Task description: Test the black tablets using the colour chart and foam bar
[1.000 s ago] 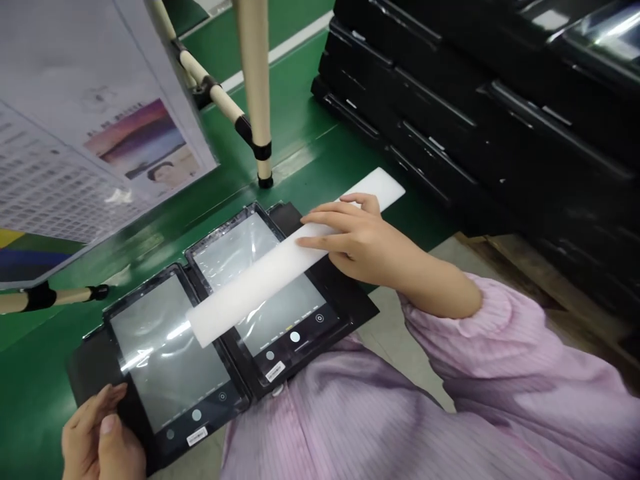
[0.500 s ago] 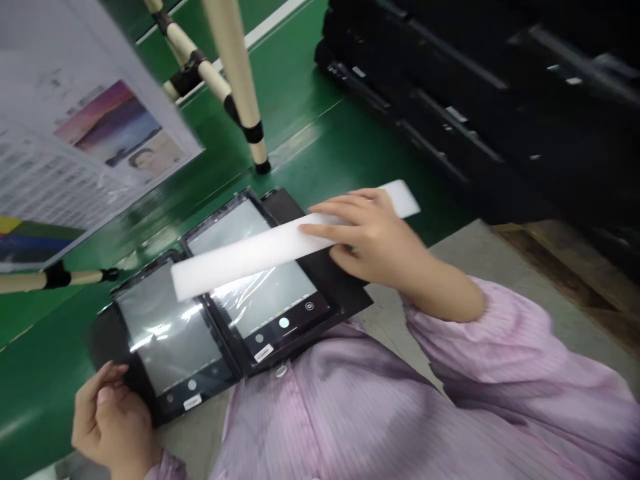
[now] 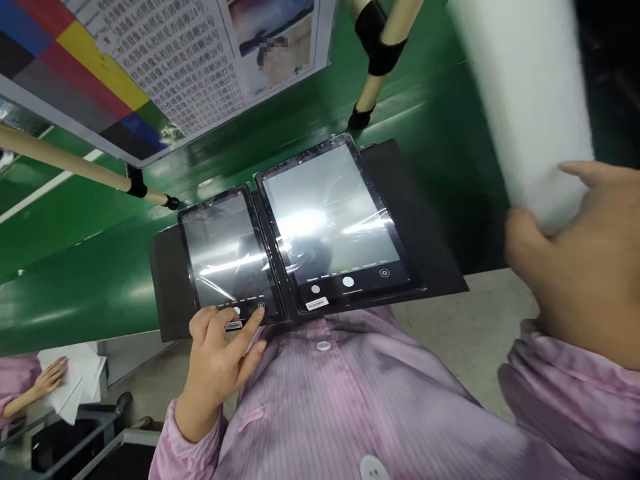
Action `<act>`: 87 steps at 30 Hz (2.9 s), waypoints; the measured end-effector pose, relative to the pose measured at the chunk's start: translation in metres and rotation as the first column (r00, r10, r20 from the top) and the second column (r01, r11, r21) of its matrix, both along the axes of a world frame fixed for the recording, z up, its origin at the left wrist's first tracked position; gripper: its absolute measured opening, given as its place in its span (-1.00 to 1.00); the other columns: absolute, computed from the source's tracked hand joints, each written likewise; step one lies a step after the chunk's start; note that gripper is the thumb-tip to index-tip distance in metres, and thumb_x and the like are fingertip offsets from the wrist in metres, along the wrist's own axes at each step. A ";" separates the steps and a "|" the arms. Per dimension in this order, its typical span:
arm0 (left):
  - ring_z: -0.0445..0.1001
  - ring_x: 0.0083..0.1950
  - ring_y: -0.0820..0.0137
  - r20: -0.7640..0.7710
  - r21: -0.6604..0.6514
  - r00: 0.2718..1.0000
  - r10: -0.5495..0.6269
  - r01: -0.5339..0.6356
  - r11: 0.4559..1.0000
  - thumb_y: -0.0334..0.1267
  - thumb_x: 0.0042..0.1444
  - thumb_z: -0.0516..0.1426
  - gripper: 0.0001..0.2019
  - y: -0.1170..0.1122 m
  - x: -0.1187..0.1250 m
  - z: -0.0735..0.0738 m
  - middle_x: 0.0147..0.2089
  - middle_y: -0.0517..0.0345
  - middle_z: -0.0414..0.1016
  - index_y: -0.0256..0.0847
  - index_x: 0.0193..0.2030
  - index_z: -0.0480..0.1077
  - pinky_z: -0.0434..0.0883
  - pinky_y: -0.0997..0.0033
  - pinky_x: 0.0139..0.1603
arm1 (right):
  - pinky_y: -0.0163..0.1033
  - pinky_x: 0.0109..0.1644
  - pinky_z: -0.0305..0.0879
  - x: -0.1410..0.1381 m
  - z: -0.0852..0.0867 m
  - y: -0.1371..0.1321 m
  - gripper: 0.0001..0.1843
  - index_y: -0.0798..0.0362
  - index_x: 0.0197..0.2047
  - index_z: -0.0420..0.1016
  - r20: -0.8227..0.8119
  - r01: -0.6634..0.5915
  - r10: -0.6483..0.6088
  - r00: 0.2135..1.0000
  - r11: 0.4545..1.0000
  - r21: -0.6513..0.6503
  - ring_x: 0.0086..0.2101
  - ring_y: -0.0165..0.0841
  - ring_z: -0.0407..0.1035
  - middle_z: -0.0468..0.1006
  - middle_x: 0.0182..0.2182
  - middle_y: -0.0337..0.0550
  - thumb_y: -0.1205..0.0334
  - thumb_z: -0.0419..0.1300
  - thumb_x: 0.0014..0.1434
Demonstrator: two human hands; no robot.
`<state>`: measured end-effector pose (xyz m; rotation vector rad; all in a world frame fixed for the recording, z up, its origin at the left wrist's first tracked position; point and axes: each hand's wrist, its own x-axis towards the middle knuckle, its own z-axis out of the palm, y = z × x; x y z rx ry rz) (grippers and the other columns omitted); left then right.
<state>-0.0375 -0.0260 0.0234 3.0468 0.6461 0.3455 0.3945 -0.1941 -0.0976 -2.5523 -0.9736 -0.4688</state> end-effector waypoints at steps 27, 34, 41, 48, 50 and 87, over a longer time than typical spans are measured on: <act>0.45 0.28 0.22 0.064 -0.998 0.131 0.989 0.019 0.062 -0.11 0.14 0.29 -0.64 0.015 -0.029 -0.010 0.11 0.01 0.60 -0.12 0.07 0.52 0.26 0.16 0.40 | 0.20 0.15 0.27 -0.102 0.069 0.024 -0.52 -0.09 0.26 0.44 -0.320 -0.413 0.482 0.815 0.872 0.263 0.16 -0.09 0.38 0.53 0.13 -0.09 0.02 -0.10 0.45; 0.58 0.10 0.23 -0.022 -0.969 0.192 0.981 0.239 -0.068 -0.10 0.09 0.32 -0.59 0.021 0.000 -0.008 0.07 0.04 0.62 -0.12 0.08 0.56 0.53 0.36 0.04 | 0.23 0.17 0.18 -0.119 0.092 0.052 -0.49 0.01 0.15 0.51 -0.216 -0.455 0.498 0.840 0.863 0.221 0.05 -0.12 0.46 0.60 0.02 -0.05 -0.02 -0.13 0.45; 0.63 0.02 0.19 0.122 -0.883 0.197 0.973 0.469 0.015 -0.13 0.02 0.39 -0.48 0.017 -0.004 0.003 0.12 0.00 0.61 -0.03 0.16 0.51 0.59 0.27 -0.02 | 0.17 0.16 0.33 -0.173 0.133 0.089 -0.48 0.01 0.27 0.40 -0.287 -0.693 0.762 0.581 0.648 0.317 0.11 -0.10 0.42 0.52 0.14 0.03 -0.04 -0.01 0.39; 0.63 -0.02 0.27 0.381 -0.789 0.179 0.907 0.575 0.218 -0.10 0.00 0.41 -0.52 0.019 -0.004 0.020 0.08 0.10 0.63 0.07 0.09 0.53 0.59 0.34 -0.05 | -0.07 0.17 0.43 -0.217 0.140 0.118 -0.35 -0.01 0.37 0.22 -0.419 -0.243 0.900 0.123 0.437 0.866 0.10 -0.22 0.46 0.50 0.17 0.02 -0.19 0.03 0.36; 0.60 0.03 0.30 0.426 -0.783 0.174 0.888 0.563 0.266 -0.10 0.02 0.40 -0.54 0.022 0.001 0.020 0.12 0.13 0.61 0.10 0.10 0.52 0.57 0.38 -0.03 | -0.04 0.31 0.31 -0.223 0.139 0.129 -0.39 -0.04 0.24 0.39 -0.429 -0.038 0.900 0.075 0.432 0.901 0.18 -0.21 0.39 0.50 0.17 -0.04 -0.26 0.07 0.32; 0.18 0.40 -0.05 0.789 -0.429 0.418 0.451 -0.151 0.891 0.02 -0.11 0.44 0.07 0.026 0.020 -0.022 0.33 -0.28 0.14 -0.18 0.44 -0.03 0.19 -0.14 0.38 | 0.02 0.16 0.46 -0.219 0.140 0.158 -0.39 -0.02 -0.16 0.59 -0.492 0.143 0.866 -0.093 0.500 0.854 0.11 -0.08 0.45 0.66 -0.17 -0.10 -0.40 0.24 0.05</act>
